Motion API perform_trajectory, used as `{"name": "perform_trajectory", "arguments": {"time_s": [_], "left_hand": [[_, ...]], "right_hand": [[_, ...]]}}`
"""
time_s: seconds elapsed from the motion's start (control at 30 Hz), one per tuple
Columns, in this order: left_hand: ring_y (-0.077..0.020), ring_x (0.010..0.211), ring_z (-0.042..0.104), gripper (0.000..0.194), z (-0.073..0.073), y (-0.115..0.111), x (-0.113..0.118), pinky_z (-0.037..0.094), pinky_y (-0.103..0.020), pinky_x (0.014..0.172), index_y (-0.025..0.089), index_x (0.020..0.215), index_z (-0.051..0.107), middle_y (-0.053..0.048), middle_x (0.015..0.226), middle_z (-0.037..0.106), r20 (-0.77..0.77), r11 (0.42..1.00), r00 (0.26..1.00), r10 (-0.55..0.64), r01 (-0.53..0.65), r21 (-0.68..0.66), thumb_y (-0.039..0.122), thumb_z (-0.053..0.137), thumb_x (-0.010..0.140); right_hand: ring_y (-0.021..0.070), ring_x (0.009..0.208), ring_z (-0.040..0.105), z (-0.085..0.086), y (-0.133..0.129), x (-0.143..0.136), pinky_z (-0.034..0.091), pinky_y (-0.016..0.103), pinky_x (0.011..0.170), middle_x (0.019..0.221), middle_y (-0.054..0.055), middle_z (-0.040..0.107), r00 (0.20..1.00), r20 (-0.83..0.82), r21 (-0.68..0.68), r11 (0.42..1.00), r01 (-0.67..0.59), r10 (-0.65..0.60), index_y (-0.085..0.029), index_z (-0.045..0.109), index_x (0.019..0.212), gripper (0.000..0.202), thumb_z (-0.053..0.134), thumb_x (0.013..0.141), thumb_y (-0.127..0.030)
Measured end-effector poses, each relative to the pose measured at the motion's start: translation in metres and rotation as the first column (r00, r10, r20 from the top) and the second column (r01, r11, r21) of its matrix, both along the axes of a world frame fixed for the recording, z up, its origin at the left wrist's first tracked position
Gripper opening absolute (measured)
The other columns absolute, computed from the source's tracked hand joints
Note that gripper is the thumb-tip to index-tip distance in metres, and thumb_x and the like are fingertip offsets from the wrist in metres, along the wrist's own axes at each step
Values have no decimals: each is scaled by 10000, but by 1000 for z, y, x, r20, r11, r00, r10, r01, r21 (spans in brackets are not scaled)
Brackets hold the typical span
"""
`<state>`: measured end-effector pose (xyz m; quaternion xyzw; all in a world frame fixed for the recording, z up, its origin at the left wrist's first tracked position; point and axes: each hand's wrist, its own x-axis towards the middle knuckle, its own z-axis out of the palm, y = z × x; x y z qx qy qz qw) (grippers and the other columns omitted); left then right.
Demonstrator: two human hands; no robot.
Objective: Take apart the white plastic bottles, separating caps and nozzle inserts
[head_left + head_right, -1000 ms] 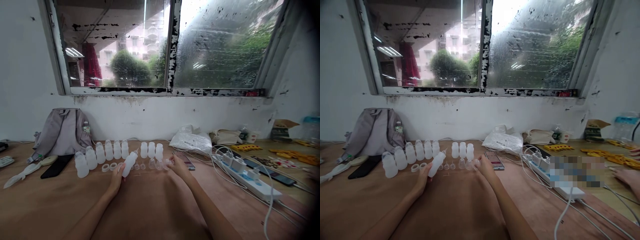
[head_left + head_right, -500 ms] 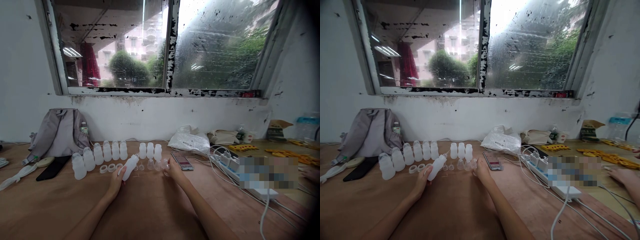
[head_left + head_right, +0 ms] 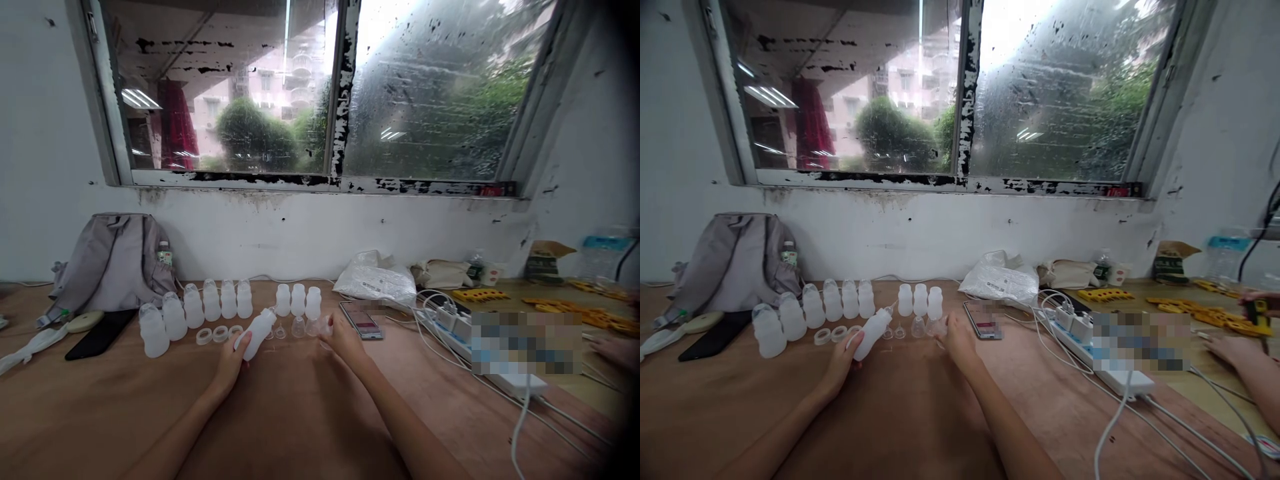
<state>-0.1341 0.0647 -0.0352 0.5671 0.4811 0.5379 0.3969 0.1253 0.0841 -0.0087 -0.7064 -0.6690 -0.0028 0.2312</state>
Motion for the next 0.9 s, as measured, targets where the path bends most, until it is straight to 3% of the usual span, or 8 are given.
{"name": "perform_trajectory", "arguments": {"time_s": [0.17, 0.3, 0.4, 0.47, 0.53, 0.6, 0.77, 0.9], "left_hand": [[-85, 370, 430, 405, 1, -2, 1, 333, -197, 344, 152, 749, 531, 45, 542, 468, -56, 1000, 998, 4, -4, 0, 544, 429, 733], [-118, 448, 492, 370, 6, -10, 5, 398, -227, 411, 172, 850, 558, 14, 635, 556, -192, 999, 981, 23, -13, 53, 507, 461, 725], [-163, 587, 561, 356, 9, -16, 9, 442, -255, 505, 178, 911, 550, -25, 784, 617, -296, 993, 955, 30, 5, 117, 471, 485, 720], [-184, 693, 578, 349, 9, -19, 12, 458, -275, 591, 185, 940, 533, -34, 863, 622, -358, 984, 934, 23, 42, 174, 446, 512, 710], [-193, 767, 576, 368, 8, -21, 14, 459, -294, 668, 193, 968, 508, -35, 912, 613, -424, 968, 906, 2, 105, 229, 422, 556, 684], [-203, 820, 569, 402, 6, -22, 14, 456, -314, 714, 198, 992, 483, -45, 962, 595, -487, 947, 873, -11, 165, 275, 407, 585, 664], [-225, 878, 557, 423, 4, -25, 12, 454, -329, 732, 215, 1051, 465, -75, 1014, 565, -595, 896, 804, -14, 274, 349, 385, 564, 676], [-185, 743, 555, 314, 16, -34, 13, 435, -272, 651, 204, 905, 528, -30, 856, 585, -574, 908, 810, -116, 321, 269, 369, 595, 646]], "right_hand": [[246, 802, 565, 3, 0, 15, 347, 281, 592, 868, 114, 582, 995, 34, -66, 993, 95, -93, -157, 471, 873, 302, 626, 657, -300], [208, 758, 551, 4, 1, 2, 382, 289, 627, 807, 89, 574, 973, -219, 184, 982, -39, 79, -168, 502, 750, 207, 581, 696, -351], [140, 566, 512, -1, -5, -26, 389, 251, 513, 646, 12, 538, 718, -579, 258, 923, -287, 385, -183, 505, 738, 292, 505, 727, -476], [103, 416, 423, -6, -13, -46, 317, 216, 382, 559, -46, 479, 520, -759, 144, 880, -454, 392, -200, 479, 914, 403, 502, 703, -543], [74, 364, 340, -9, -21, -60, 242, 196, 339, 520, -66, 426, 430, -836, 104, 869, -483, 340, -204, 476, 890, 398, 467, 721, -564], [64, 377, 315, -10, -26, -66, 216, 194, 347, 497, -63, 383, 433, -836, 141, 895, -422, 336, -190, 481, 729, 368, 461, 732, -558], [80, 445, 348, -10, -28, -66, 235, 214, 408, 478, -32, 386, 578, -748, 210, 942, -261, 327, -171, 434, 506, 429, 490, 720, -539], [87, 426, 335, -14, -28, -68, 223, 226, 408, 430, -28, 375, 588, -737, 221, 942, -254, 331, -175, 414, 443, 459, 501, 701, -544]]}}
